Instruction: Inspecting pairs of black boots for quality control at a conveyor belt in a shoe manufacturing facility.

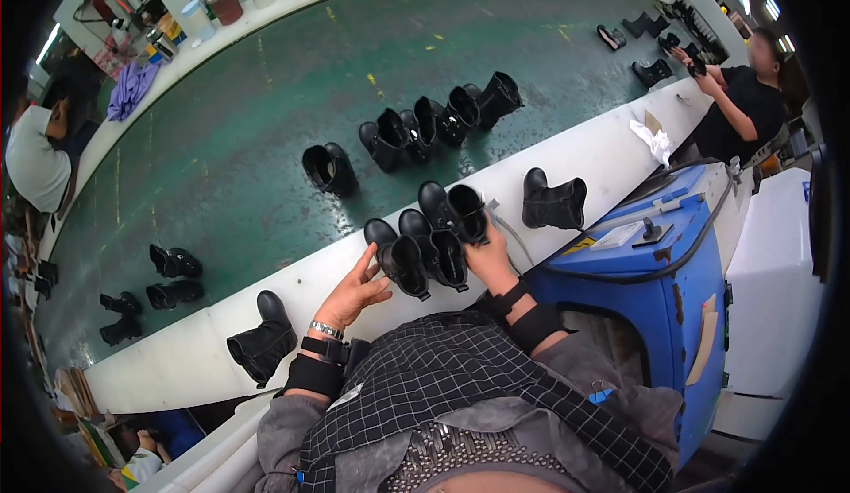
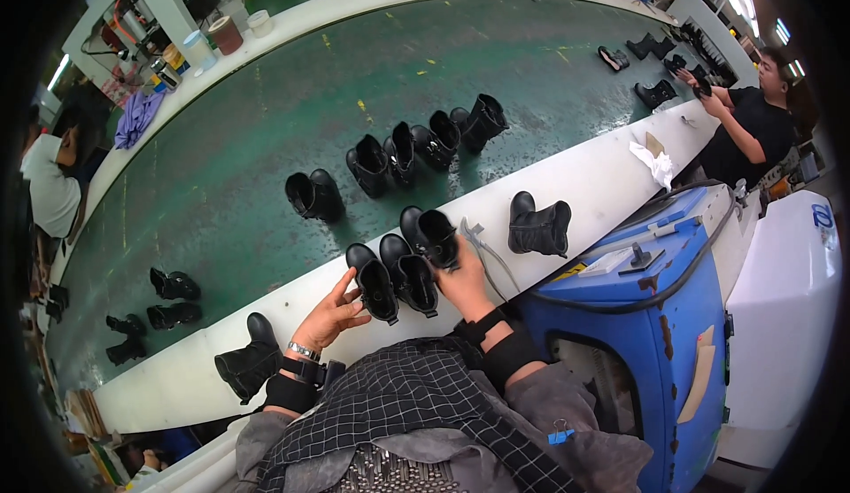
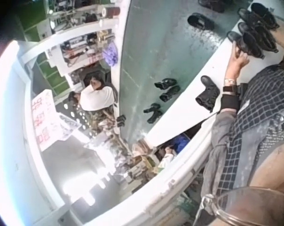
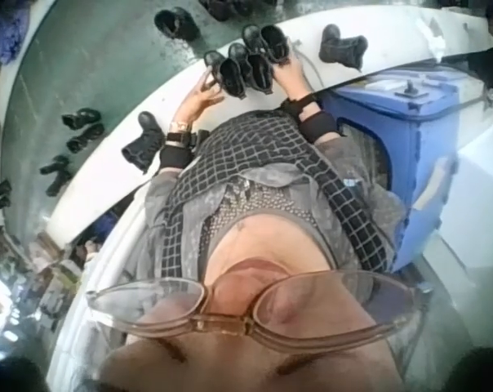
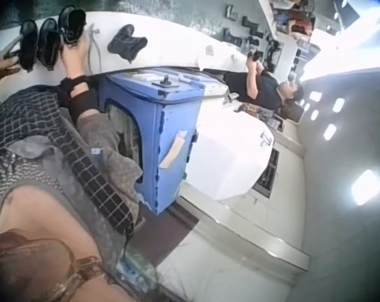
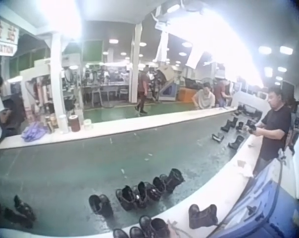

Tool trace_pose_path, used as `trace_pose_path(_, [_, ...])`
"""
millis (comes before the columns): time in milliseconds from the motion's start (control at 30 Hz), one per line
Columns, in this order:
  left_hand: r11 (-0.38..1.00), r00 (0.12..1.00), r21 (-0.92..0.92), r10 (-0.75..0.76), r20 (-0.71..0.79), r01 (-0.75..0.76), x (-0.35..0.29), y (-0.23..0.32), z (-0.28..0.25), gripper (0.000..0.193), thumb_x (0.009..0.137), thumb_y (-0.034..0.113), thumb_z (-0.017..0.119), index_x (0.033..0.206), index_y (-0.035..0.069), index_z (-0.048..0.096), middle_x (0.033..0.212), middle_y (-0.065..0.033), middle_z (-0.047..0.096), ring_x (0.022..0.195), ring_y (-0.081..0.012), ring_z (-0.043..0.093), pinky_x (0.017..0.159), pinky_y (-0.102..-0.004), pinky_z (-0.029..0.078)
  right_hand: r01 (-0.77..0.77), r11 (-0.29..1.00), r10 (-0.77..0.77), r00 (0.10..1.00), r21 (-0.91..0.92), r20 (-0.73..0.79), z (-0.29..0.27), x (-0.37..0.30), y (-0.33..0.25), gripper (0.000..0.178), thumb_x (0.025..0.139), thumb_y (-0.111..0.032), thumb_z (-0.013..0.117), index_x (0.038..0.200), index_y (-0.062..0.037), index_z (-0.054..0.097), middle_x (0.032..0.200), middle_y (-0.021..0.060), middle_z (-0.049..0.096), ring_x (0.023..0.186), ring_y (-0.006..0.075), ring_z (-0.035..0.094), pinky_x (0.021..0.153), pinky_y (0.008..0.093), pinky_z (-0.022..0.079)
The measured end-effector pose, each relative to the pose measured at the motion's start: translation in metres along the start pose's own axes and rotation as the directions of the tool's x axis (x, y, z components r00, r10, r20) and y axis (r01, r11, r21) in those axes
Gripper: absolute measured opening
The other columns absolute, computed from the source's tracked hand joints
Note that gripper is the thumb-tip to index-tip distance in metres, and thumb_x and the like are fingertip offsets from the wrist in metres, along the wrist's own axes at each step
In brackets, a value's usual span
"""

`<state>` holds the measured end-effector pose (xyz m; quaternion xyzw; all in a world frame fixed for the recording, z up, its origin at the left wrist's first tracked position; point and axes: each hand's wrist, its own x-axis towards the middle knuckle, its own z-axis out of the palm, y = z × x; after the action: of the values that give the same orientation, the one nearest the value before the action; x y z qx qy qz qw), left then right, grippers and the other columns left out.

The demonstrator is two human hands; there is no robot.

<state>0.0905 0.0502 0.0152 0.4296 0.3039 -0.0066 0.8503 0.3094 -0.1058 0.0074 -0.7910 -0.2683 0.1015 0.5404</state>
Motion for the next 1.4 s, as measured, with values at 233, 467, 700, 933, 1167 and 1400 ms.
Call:
trace_pose_path(233, [0.975, 0.947, -0.017, 0.212, -0.24, -0.223, -0.039, 0.03, -0.012, 0.06, 0.09, 0.025, 0.062, 0.139, 0.002, 0.037, 0.127, -0.0172, 0.051, 0.114, -0.0272, 0.055, 0.096, -0.0414, 0.047, -0.386, 0.855, 0.414, 0.91, 0.346, -0.008, -0.042, 0.054, -0.045, 0.025, 0.088, -0.016, 0.064, 0.096, 0.0071, 0.064, 0.078, 0.0108, 0.066, 0.06, 0.0142, 0.064, 0.053, 0.0237, 0.055])
trace_pose_path(467, [0.84, 0.884, -0.284, 0.462, -0.07, -0.462, -0.042, 0.052, 0.014, 0.07, 0.09, 0.047, 0.058, 0.142, 0.007, 0.032, 0.133, -0.0167, 0.048, 0.123, -0.0269, 0.048, 0.101, -0.0429, 0.042, 0.252, 0.929, -0.296, 0.945, 0.272, 0.135, -0.031, 0.008, -0.152, 0.026, 0.083, -0.012, 0.07, 0.102, 0.0035, 0.063, 0.09, 0.0123, 0.068, 0.077, 0.0166, 0.067, 0.067, 0.0293, 0.052])
trace_pose_path(700, [0.536, 0.762, -0.68, 0.646, -0.052, -0.501, -0.05, 0.022, -0.017, 0.08, 0.085, 0.044, 0.065, 0.144, 0.005, 0.027, 0.122, -0.024, 0.054, 0.105, -0.0358, 0.06, 0.089, -0.0495, 0.051, 0.571, 0.81, -0.43, 0.732, -0.132, 0.528, 0.013, -0.012, -0.143, 0.064, 0.068, -0.003, 0.065, 0.129, 0.0011, 0.047, 0.14, 0.0266, 0.038, 0.13, 0.0442, 0.037, 0.108, 0.0463, 0.032])
trace_pose_path(933, [0.592, 0.797, -0.651, 0.603, -0.033, -0.475, -0.059, -0.003, -0.027, 0.087, 0.075, 0.041, 0.072, 0.138, -0.004, 0.033, 0.111, -0.0299, 0.058, 0.092, -0.0346, 0.064, 0.076, -0.0417, 0.056, 0.594, 0.698, -0.245, 0.723, -0.401, 0.645, 0.027, 0.013, -0.106, 0.017, 0.068, -0.005, 0.056, 0.084, 0.0013, 0.061, 0.068, 0.024, 0.061, 0.072, 0.0416, 0.059, 0.102, 0.0554, 0.036])
trace_pose_path(1167, [0.608, 0.761, -0.597, 0.648, -0.006, -0.523, -0.055, 0.008, -0.029, 0.088, 0.072, 0.038, 0.071, 0.138, -0.006, 0.034, 0.118, -0.0312, 0.055, 0.098, -0.0344, 0.062, 0.075, -0.0412, 0.057, 0.664, 0.667, -0.331, 0.671, -0.338, 0.664, 0.031, 0.015, -0.105, 0.008, 0.073, -0.007, 0.057, 0.07, -0.0009, 0.058, 0.058, 0.0187, 0.057, 0.063, 0.0375, 0.059, 0.1, 0.0545, 0.038])
trace_pose_path(1400, [0.596, 0.744, -0.528, 0.659, -0.109, -0.605, -0.046, 0.008, -0.022, 0.086, 0.072, 0.051, 0.066, 0.138, 0.001, 0.042, 0.142, -0.0233, 0.039, 0.122, -0.033, 0.049, 0.07, -0.0432, 0.054, 0.683, 0.726, -0.613, 0.693, -0.075, 0.379, 0.026, 0.001, -0.153, 0.006, 0.075, -0.006, 0.057, 0.075, 0.0, 0.058, 0.068, 0.0154, 0.061, 0.068, 0.0352, 0.061, 0.085, 0.045, 0.05])
